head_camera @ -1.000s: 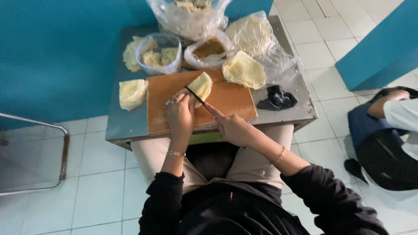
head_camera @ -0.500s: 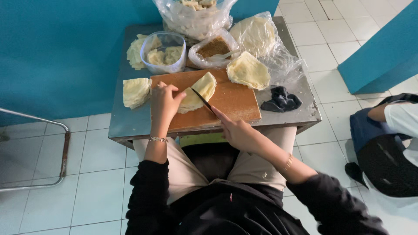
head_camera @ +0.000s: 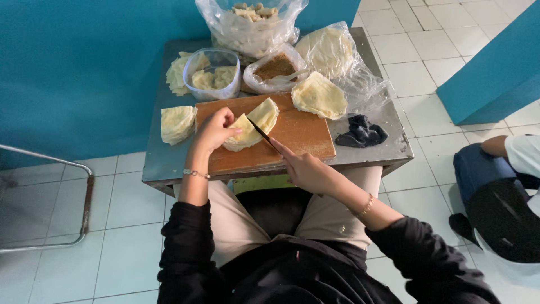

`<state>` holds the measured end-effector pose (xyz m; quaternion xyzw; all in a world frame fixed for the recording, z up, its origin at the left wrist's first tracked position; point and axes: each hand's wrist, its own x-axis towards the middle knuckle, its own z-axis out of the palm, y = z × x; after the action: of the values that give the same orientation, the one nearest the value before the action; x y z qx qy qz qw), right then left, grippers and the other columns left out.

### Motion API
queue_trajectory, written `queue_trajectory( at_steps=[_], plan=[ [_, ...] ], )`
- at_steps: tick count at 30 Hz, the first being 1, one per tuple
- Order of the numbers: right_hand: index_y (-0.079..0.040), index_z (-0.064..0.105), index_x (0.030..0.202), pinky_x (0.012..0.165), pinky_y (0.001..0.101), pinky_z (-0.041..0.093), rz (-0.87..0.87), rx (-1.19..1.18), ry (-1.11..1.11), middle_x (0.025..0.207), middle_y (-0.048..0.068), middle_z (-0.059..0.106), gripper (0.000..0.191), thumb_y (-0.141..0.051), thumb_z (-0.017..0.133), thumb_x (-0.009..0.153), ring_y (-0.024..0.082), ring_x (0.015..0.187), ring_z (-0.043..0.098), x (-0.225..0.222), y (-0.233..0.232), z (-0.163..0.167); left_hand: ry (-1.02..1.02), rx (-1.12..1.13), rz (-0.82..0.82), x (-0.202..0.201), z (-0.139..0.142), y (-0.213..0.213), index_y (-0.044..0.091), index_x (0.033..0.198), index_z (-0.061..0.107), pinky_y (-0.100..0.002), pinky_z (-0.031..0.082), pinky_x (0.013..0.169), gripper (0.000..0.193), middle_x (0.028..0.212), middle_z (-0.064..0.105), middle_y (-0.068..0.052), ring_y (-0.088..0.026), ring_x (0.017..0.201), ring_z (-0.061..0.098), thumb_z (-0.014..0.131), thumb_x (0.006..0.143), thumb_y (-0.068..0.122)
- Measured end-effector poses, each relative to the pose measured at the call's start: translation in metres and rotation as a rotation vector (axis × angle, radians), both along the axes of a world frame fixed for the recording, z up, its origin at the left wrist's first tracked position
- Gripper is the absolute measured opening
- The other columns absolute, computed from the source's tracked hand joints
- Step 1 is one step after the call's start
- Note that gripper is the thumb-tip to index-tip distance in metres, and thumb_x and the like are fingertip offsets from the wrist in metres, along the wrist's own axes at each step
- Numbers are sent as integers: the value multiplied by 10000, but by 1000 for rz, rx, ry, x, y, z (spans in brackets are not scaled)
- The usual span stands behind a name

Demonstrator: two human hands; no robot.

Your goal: The person sits at a low table and cuts round dough sheets into triangular pieces with a knife on a wooden cutting board. The person stacks the cut triangles on the board, sets the knife down, and folds and arranges the dough pieces by hand.

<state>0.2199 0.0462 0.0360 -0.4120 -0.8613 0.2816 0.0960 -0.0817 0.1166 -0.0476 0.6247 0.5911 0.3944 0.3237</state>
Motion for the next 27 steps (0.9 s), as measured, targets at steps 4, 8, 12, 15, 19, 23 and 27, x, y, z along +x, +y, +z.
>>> queue_trajectory(
  at_steps=[4,8,12,15,19,23,27],
  plan=[
    [-299,113,1629,494,465,551,-60,-178,-108,489,175,590,667,-199,379,1025,373,420,629,33,-28,14,-231,-95,-67,-2,22,-20,61,1084,581,-275,477,661,316,830,687,-41,-100,757,608,766,830,32],
    [-352,133,1656,465,471,459,-66,-188,-217,431,148,520,677,-253,382,1035,319,359,558,72,-49,29,-151,31,-26,4,46,-41,37,1219,635,-268,510,698,384,913,720,-41,-93,792,633,749,853,16],
    [-361,176,1623,454,451,467,-134,-382,-159,448,92,466,629,-253,360,1031,240,377,508,93,-60,36,-138,233,-93,29,53,-36,22,1161,644,-241,553,815,305,1040,722,-36,-81,934,675,752,876,20],
    [-361,172,1665,492,423,476,-186,-417,-106,463,70,484,670,-255,350,1028,213,384,517,94,-76,30,-352,104,-110,57,47,-3,28,1076,639,-252,547,730,290,1008,634,-28,-95,865,616,783,825,13],
    [-367,201,1653,506,402,482,-186,-457,-59,471,101,460,663,-255,372,1022,209,403,484,93,-88,21,-660,-43,127,70,22,36,86,987,583,-289,556,624,260,892,646,-11,-124,776,662,751,792,53],
    [-384,183,1655,503,370,511,-174,-547,-37,496,62,479,652,-261,351,1037,180,414,507,91,-91,15,-504,109,216,69,-13,53,58,975,606,-298,559,672,294,894,675,-38,-146,797,666,814,768,81],
    [-347,186,1631,485,356,502,-114,-523,52,487,39,465,623,-238,359,1043,169,410,472,90,-92,13,-36,154,339,54,-31,55,24,930,640,-337,553,699,355,852,724,-90,-204,770,706,870,712,184]
  ],
)
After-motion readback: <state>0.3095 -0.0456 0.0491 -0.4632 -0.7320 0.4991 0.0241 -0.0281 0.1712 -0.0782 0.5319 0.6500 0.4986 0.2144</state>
